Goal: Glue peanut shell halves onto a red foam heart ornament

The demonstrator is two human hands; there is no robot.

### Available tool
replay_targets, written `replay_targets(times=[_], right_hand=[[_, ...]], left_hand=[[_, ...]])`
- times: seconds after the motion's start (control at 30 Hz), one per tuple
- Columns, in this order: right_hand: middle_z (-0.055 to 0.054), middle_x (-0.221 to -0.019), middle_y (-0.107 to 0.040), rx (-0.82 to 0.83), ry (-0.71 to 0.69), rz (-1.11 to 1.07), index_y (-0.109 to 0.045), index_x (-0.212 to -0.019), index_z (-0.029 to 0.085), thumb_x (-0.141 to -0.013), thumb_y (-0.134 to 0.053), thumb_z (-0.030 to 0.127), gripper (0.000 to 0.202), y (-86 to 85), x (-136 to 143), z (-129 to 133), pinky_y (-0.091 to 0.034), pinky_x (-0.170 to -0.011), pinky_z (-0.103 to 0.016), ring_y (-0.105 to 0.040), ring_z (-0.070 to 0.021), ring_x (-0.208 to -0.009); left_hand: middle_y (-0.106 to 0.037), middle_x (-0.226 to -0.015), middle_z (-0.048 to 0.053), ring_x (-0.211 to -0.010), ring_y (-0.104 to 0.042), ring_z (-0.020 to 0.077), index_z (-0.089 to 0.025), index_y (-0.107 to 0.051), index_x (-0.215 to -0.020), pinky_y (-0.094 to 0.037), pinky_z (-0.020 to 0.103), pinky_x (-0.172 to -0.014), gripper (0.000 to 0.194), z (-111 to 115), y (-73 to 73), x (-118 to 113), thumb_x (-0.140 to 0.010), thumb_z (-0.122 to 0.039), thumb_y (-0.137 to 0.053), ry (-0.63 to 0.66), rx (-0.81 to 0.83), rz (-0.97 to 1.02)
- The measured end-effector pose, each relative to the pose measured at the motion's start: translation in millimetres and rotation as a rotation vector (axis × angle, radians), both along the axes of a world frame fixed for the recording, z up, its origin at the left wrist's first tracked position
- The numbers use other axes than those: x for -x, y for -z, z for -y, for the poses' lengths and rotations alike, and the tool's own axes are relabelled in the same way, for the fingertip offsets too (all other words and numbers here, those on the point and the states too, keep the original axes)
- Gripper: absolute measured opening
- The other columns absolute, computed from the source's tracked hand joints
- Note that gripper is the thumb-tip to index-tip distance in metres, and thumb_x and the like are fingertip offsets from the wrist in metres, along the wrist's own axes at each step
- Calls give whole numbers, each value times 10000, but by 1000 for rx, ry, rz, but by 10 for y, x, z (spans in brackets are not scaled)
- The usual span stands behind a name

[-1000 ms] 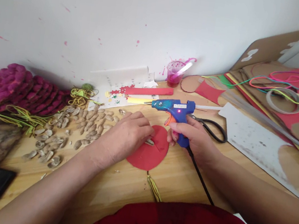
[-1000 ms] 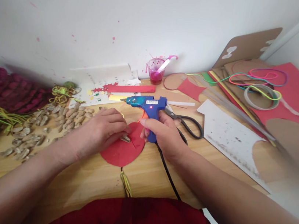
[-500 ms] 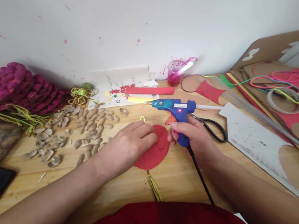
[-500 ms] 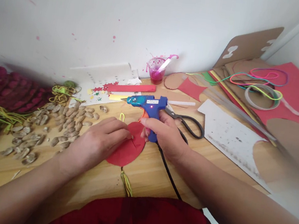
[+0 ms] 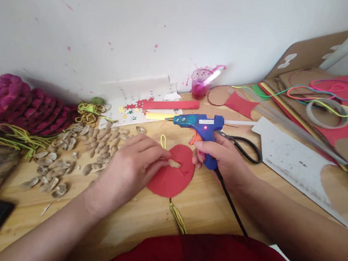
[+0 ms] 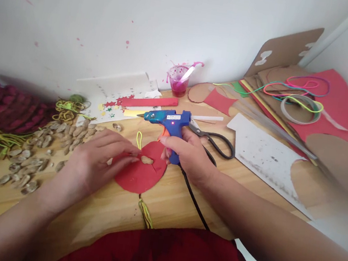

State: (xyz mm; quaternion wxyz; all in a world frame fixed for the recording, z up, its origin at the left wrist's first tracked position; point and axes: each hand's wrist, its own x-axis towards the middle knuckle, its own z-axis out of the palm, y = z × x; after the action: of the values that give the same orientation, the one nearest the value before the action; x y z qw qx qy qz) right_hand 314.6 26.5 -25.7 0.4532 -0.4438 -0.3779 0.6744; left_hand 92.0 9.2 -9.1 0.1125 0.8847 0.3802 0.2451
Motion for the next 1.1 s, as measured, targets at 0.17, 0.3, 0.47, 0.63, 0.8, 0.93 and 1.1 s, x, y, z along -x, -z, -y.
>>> replay_targets(times=[0.17, 0.3, 0.47, 0.63, 0.8, 0.93, 1.1], right_hand=[[47, -533, -532, -15, -16, -15, -540, -695, 205, -758, -719, 276, 202, 11, -2, -3, -429, -521, -269, -568, -141, -544], [47, -541, -536, -22, -23, -9, -537, -696, 206, -771, -710, 268, 199, 8, -5, -1, -431, -529, -270, -574, -141, -553], [47, -541, -534, -13, -28, -9, -536, -699, 205, -769, -710, 275, 199, 4, -11, 4, -426, -533, -278, -569, -142, -552], [53, -542, -534, -17, -22, -3, -532, -732, 205, -790, -691, 274, 183, -8, -4, 18, -408, -547, -284, -567, -141, -557], [54, -547, -541, -28, -18, 16, -530, -731, 208, -787, -691, 275, 183, -1, 7, 15, -391, -554, -286, -568, -144, -561], [45, -554, -560, -24, -25, 19, -536, -710, 210, -776, -695, 288, 189, 11, 0, 14, -384, -553, -290, -560, -145, -565], [52, -551, -558, -24, -27, 15, -558, -721, 216, -777, -710, 295, 180, 31, -13, 11, -389, -556, -288, -574, -149, -566]], left_hand=[[-692, -965, 43, -943, -572, 218, -213, -703, -967, -455, 385, -864, 81, -99, 52, -83, -938, -207, -629, 37, 86, -89], [-674, -939, 60, -916, -544, 229, -196, -700, -954, -445, 396, -837, 131, -127, 84, -130, -966, -253, -583, 46, 94, -179], [-677, -940, 59, -944, -555, 232, -200, -704, -947, -424, 404, -869, 132, -206, 33, -118, -970, -240, -580, 48, 34, -208], [-686, -949, 61, -948, -564, 241, -193, -710, -940, -405, 411, -840, 129, -254, 22, -95, -964, -244, -593, 48, 61, -272], [-694, -964, 47, -957, -570, 240, -227, -712, -1026, -382, 416, -833, 143, -247, 28, -86, -960, -197, -589, 58, 61, -300], [-694, -982, 49, -973, -580, 244, -219, -700, -1034, -398, 414, -850, 130, -213, -32, -44, -955, -213, -597, 23, 52, -281], [-696, -869, 28, -855, -605, 221, -211, -698, -936, -430, 382, -794, 78, -98, -51, 62, -925, -197, -621, -131, 75, -179]])
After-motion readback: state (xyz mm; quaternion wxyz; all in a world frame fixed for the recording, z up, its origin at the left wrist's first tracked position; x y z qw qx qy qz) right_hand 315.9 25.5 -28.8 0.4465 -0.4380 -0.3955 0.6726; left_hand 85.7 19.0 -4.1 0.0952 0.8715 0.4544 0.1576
